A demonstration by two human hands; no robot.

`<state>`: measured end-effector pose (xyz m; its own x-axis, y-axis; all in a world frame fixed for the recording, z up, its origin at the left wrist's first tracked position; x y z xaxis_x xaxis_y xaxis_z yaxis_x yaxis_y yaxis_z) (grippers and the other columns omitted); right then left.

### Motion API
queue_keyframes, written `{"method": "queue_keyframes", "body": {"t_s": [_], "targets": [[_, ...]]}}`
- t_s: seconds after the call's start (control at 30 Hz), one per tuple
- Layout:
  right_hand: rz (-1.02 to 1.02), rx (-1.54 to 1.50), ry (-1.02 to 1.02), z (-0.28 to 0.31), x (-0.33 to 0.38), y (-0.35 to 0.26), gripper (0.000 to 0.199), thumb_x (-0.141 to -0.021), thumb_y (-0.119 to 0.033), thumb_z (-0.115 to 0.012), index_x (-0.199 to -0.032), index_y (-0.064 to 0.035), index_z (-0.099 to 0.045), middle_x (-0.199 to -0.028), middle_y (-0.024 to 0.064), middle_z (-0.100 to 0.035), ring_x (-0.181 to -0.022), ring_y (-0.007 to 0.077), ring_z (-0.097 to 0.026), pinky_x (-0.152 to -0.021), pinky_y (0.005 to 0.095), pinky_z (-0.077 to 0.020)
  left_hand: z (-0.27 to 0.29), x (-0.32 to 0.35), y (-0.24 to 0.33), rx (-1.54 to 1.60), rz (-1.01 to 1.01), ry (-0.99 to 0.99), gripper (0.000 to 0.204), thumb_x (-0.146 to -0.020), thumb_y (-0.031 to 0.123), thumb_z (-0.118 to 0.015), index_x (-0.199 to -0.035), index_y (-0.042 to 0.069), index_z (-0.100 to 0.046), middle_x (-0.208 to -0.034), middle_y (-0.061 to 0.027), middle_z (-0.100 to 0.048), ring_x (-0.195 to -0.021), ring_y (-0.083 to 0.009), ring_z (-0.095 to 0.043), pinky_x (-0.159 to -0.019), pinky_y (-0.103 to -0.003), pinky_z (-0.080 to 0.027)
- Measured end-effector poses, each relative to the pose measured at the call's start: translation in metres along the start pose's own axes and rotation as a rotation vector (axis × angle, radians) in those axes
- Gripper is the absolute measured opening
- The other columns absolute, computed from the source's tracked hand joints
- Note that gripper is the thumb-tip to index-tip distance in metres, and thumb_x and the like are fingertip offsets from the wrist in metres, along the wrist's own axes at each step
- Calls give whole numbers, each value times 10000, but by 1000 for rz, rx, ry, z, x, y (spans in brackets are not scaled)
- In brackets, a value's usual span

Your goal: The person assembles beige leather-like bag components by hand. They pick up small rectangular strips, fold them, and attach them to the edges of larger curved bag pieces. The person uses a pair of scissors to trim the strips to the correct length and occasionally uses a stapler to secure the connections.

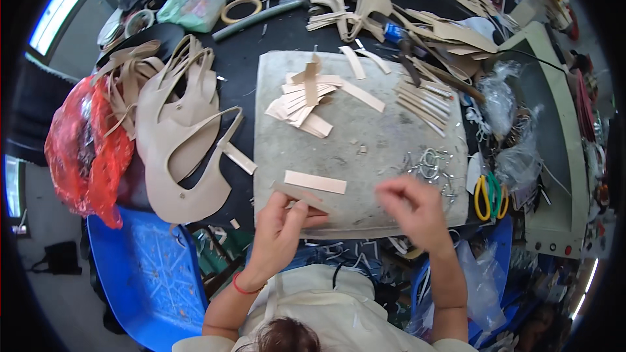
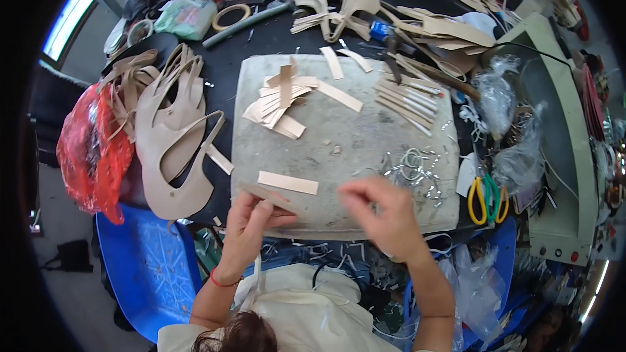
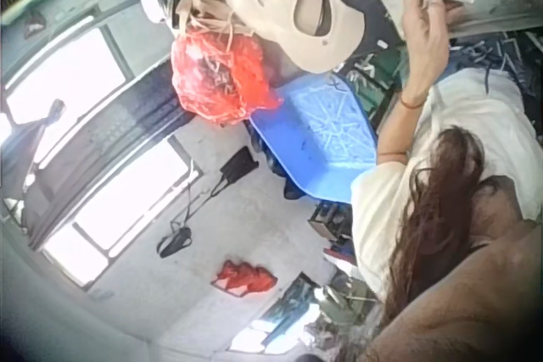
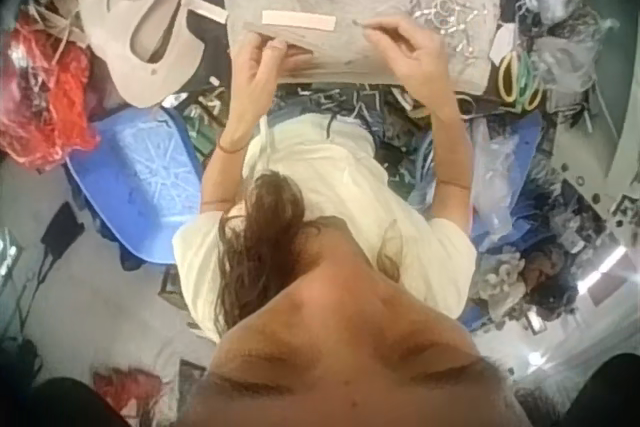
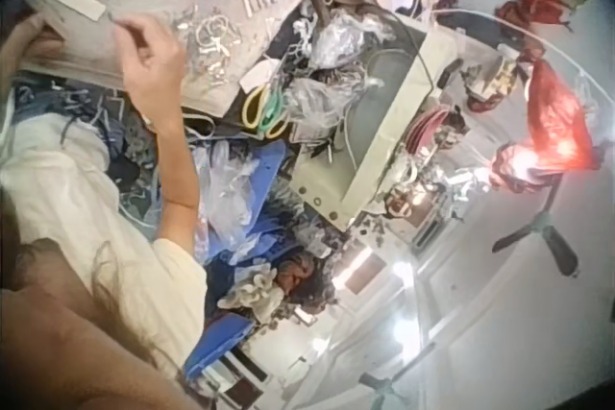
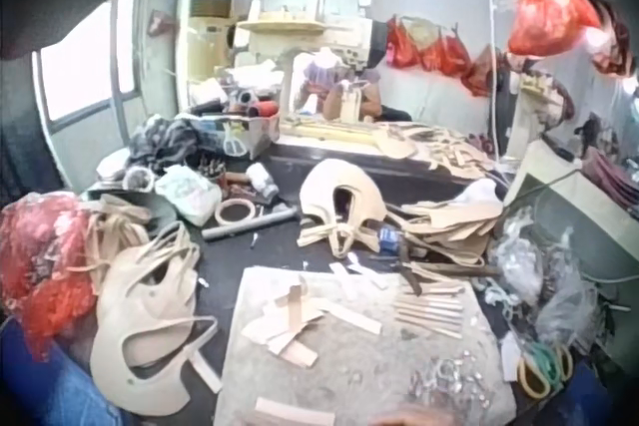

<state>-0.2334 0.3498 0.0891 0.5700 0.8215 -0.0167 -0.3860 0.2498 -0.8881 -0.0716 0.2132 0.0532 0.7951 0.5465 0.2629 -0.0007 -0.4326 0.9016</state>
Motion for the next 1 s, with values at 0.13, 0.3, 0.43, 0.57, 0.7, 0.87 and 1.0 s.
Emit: {"method": "queue_keyframes", "body": {"t_s": [0.13, 0.3, 0.43, 0.57, 0.7, 0.87, 1.0], "targets": [[-124, -213, -180, -36, 7, -16, 153, -822, -67, -653, -958, -1, -621, -825, 84, -666, -719, 105, -619, -641, 242, -492, -2, 0, 5, 6, 18, -42, 223, -956, 63, -358, -1128, -51, -441, -1094, -154, -536, -986, -240, -604, -859, -347, -536], [-181, -223, -174, -45, 5, -9, 154, -825, -76, -655, -951, 2, -613, -789, 80, -668, -676, 107, -626, -620, 240, -497, 0, 2, 3, 50, 25, -54, 236, -957, 51, -349, -1160, -54, -411, -1126, -168, -535, -998, -242, -607, -871, -348, -529], [-154, -187, -154, -47, 3, -6, 178, -812, -95, -677, -953, -9, -610, -769, 78, -666, -656, 107, -625, -610, 244, -498, 1, 4, 4, 60, 47, -68, 260, -958, 31, -335, -1190, -72, -394, -1166, -178, -521, -1022, -236, -589, -880, -342, -523], [-268, -42, -112, -43, 1, -12, 224, -776, -91, -711, -962, -21, -610, -744, 75, -648, -616, 110, -600, -584, 263, -487, 6, 3, 5, 92, 26, -50, 267, -955, 33, -342, -1199, -66, -386, -1151, -168, -534, -1008, -229, -594, -882, -342, -521], [-66, 185, 19, -30, 7, -15, 306, -727, -75, -734, -1000, -22, -607, -773, 91, -628, -629, 166, -592, -582, 305, -479, 15, 2, 12, 137, 61, 1, 227, -952, 81, -392, -1122, -46, -470, -1061, -146, -577, -947, -215, -620, -839, -341, -534], [496, 361, 84, -69, -4, -52, 296, -749, -8, -671, -1036, -12, -605, -849, 125, -626, -708, 265, -605, -654, 346, -498, 13, 7, 15, -70, 9, -43, 160, -916, 58, -493, -1035, -35, -545, -963, -98, -609, -896, -164, -614, -791, -294, -515], [233, 224, 104, -62, -3, -39, 216, -797, 13, -622, -1011, -15, -613, -899, 143, -630, -736, 271, -620, -678, 334, -499, 69, -15, 78, -1197, -521, 455, 219, -796, 41, -590, -1014, 17, -592, -956, -154, -607, -851, -333, -584, -742, -377, -458]]}}
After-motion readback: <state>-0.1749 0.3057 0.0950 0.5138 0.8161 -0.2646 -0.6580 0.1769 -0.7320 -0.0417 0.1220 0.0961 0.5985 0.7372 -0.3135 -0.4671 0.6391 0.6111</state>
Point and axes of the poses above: each hand's wrist, its own x-axis away from the middle knuckle, its own z-axis out of the back of the hand, y = z × x, the point moved 3 cm from there along -x, towards the middle knuckle
